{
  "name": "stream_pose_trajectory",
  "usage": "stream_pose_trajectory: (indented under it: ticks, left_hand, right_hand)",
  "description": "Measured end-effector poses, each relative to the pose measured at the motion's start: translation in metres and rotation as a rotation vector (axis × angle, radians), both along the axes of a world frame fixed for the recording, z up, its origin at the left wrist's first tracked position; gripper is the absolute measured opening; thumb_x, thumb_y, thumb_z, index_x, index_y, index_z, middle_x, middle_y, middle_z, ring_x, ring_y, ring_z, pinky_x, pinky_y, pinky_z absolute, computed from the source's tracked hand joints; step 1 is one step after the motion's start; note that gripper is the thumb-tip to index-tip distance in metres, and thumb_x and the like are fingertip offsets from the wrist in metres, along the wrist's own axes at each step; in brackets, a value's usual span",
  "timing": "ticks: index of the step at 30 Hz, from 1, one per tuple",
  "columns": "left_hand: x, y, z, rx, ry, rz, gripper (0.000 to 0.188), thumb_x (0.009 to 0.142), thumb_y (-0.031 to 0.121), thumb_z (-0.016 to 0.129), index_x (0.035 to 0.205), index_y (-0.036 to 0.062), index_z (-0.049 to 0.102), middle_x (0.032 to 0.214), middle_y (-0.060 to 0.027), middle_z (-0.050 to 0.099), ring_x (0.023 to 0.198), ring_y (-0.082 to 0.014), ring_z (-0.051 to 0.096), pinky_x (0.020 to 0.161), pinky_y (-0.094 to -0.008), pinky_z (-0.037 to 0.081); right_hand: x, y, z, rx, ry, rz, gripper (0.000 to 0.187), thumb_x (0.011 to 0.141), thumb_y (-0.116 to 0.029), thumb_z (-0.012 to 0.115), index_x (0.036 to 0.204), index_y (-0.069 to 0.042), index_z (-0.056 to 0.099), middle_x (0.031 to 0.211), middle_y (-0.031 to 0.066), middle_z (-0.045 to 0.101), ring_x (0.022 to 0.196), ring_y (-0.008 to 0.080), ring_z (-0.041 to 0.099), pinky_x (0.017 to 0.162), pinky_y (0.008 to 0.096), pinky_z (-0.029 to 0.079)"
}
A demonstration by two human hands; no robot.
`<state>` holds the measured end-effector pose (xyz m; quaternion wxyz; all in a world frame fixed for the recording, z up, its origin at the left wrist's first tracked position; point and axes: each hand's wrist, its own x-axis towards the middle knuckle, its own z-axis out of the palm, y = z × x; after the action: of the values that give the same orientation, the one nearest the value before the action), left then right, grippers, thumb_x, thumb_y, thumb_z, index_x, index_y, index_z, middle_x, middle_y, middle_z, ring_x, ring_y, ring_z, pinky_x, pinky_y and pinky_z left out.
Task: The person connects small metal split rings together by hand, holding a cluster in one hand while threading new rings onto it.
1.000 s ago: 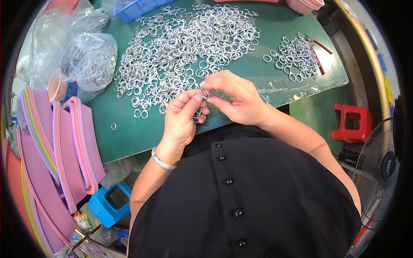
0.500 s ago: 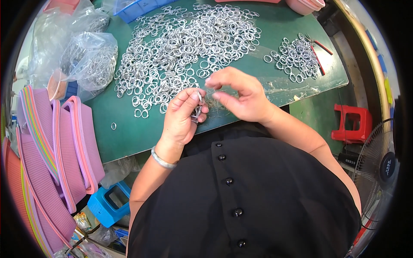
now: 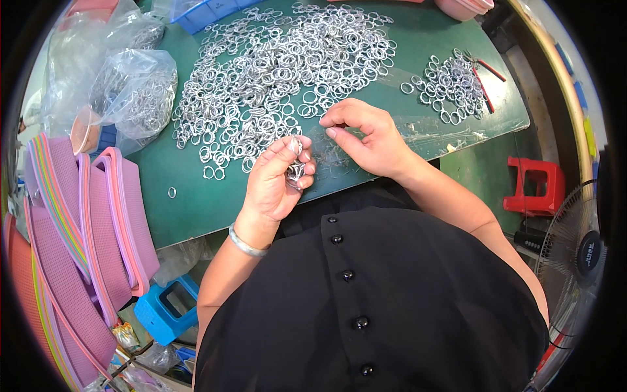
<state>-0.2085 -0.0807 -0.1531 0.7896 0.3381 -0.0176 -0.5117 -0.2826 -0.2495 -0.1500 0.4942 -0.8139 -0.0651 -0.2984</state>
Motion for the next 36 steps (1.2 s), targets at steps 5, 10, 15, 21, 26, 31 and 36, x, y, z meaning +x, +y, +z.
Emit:
stream_pose_trajectory:
  ticks: [5, 10, 15, 21, 26, 31, 36]
  left_hand:
    - [0.0, 0.0, 0.0, -0.015, 0.085, -0.027, 0.015, 0.086, 0.016, 0.05, 0.089, 0.0016, 0.053, 0.073, -0.0036, 0.049, 0.064, -0.0141, 0.047, 0.048, -0.0202, 0.036]
    - [0.0, 0.0, 0.0, -0.027, 0.161, -0.05, 0.015, 0.086, 0.018, 0.049, 0.087, 0.0029, 0.053, 0.073, -0.0034, 0.048, 0.065, -0.0141, 0.046, 0.048, -0.0201, 0.036]
    - [0.002, -0.001, -0.004, -0.048, 0.157, -0.039, 0.014, 0.085, 0.017, 0.049, 0.086, 0.0036, 0.053, 0.074, -0.0037, 0.049, 0.066, -0.0146, 0.047, 0.049, -0.0207, 0.037]
    - [0.001, -0.001, -0.001, 0.054, 0.077, 0.049, 0.007, 0.082, 0.012, 0.051, 0.083, 0.0053, 0.052, 0.088, -0.0095, 0.057, 0.072, -0.0185, 0.055, 0.05, -0.0237, 0.043]
    - [0.004, 0.0, -0.006, -0.017, 0.067, 0.026, 0.005, 0.08, 0.01, 0.051, 0.083, 0.0065, 0.051, 0.086, -0.01, 0.056, 0.071, -0.0193, 0.055, 0.05, -0.0244, 0.043]
    - [0.004, -0.002, -0.001, -0.013, 0.071, 0.026, 0.009, 0.078, 0.007, 0.05, 0.087, 0.0062, 0.05, 0.075, -0.0076, 0.052, 0.069, -0.0191, 0.052, 0.049, -0.0244, 0.04]
    - [0.004, -0.002, -0.001, -0.007, 0.075, -0.008, 0.007, 0.08, 0.012, 0.052, 0.084, 0.0058, 0.051, 0.075, -0.006, 0.052, 0.069, -0.018, 0.051, 0.05, -0.024, 0.04]
  right_hand:
    - [-0.001, 0.001, 0.001, -0.009, 0.005, 0.013, 0.012, 0.07, 0.004, 0.057, 0.081, -0.002, 0.057, 0.078, 0.0092, 0.057, 0.07, 0.0217, 0.057, 0.06, 0.0279, 0.045]
    - [-0.001, 0.003, 0.002, -0.024, -0.01, 0.011, 0.01, 0.07, 0.003, 0.058, 0.079, -0.002, 0.057, 0.075, 0.0087, 0.057, 0.07, 0.0224, 0.057, 0.061, 0.0289, 0.045]
    - [-0.001, -0.011, -0.003, -0.04, 0.076, -0.118, 0.011, 0.069, 0.001, 0.058, 0.079, -0.003, 0.058, 0.075, 0.0085, 0.057, 0.071, 0.0238, 0.056, 0.061, 0.0307, 0.045]
    - [0.001, -0.019, -0.005, -0.431, 0.194, -0.199, 0.014, 0.068, -0.002, 0.059, 0.082, -0.005, 0.059, 0.077, 0.0063, 0.054, 0.073, 0.0239, 0.053, 0.062, 0.0334, 0.043]
    - [0.008, -0.019, -0.013, -0.543, 0.144, -0.178, 0.012, 0.067, -0.004, 0.06, 0.078, -0.006, 0.059, 0.076, 0.0063, 0.053, 0.072, 0.0252, 0.052, 0.06, 0.0345, 0.042]
    - [0.012, -0.02, -0.014, -0.412, 0.177, -0.125, 0.007, 0.067, -0.003, 0.06, 0.074, -0.004, 0.058, 0.075, 0.0076, 0.052, 0.071, 0.0267, 0.052, 0.061, 0.0362, 0.042]
    - [0.012, -0.02, -0.013, -0.446, 0.166, -0.124, 0.006, 0.067, -0.003, 0.06, 0.073, -0.003, 0.058, 0.075, 0.0079, 0.052, 0.071, 0.0272, 0.052, 0.061, 0.0368, 0.042]
